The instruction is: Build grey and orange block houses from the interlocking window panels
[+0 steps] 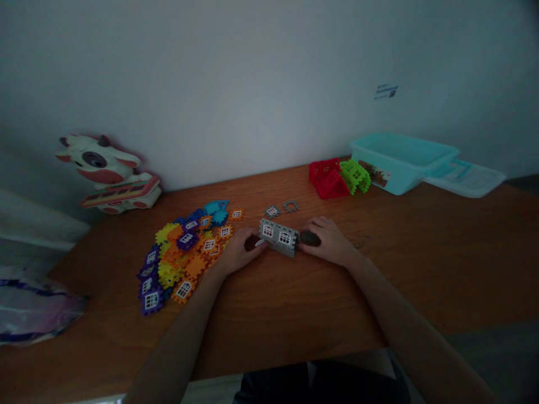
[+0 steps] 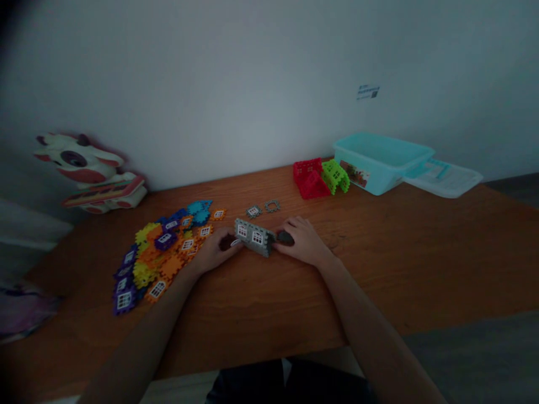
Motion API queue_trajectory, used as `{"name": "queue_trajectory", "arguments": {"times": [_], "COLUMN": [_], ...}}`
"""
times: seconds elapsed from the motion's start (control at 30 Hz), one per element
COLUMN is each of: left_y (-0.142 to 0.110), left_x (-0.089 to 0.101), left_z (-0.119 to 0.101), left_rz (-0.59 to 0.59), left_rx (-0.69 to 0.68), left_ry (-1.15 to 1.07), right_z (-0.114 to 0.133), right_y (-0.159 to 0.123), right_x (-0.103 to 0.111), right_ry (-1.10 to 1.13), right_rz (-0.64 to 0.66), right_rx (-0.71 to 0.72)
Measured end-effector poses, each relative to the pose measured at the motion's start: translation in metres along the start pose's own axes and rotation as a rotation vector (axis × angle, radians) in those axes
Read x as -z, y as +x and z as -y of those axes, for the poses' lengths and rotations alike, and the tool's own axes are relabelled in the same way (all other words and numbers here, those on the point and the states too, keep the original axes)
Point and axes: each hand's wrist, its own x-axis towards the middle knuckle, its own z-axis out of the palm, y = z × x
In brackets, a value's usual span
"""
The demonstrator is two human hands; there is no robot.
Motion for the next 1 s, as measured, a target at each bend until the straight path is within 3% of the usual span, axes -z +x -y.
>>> {"name": "queue_trajectory", "arguments": {"times": [0.27,0.47,0.7,1.0], "left_y": [-0.003,-0.002,-0.002,-0.001], "left_x": [0.004,0.000,-0.002,-0.001], "left_z": [-0.007,0.000,0.007,0.006], "left_rz": [0.107,0.045,-0.003,0.006], "left_rx": [-0.102,-0.037,-0.041,-0.068], "left_ry": [0.028,0.102,0.138,0.125], "right_z": [-0.008,-0.013,-0.009,0.001], "right_y": [-0.002,-0.003,-0.004,-0.001], "right_x": [0.002,0.004,0.012,-0.001], "right_ry": [-0.020,-0.027,0.106,0.177], "right_rz": [-0.018,0.013,0.023,0.033], "right_rx": [0.006,-0.076,-0.016,0.066]}}
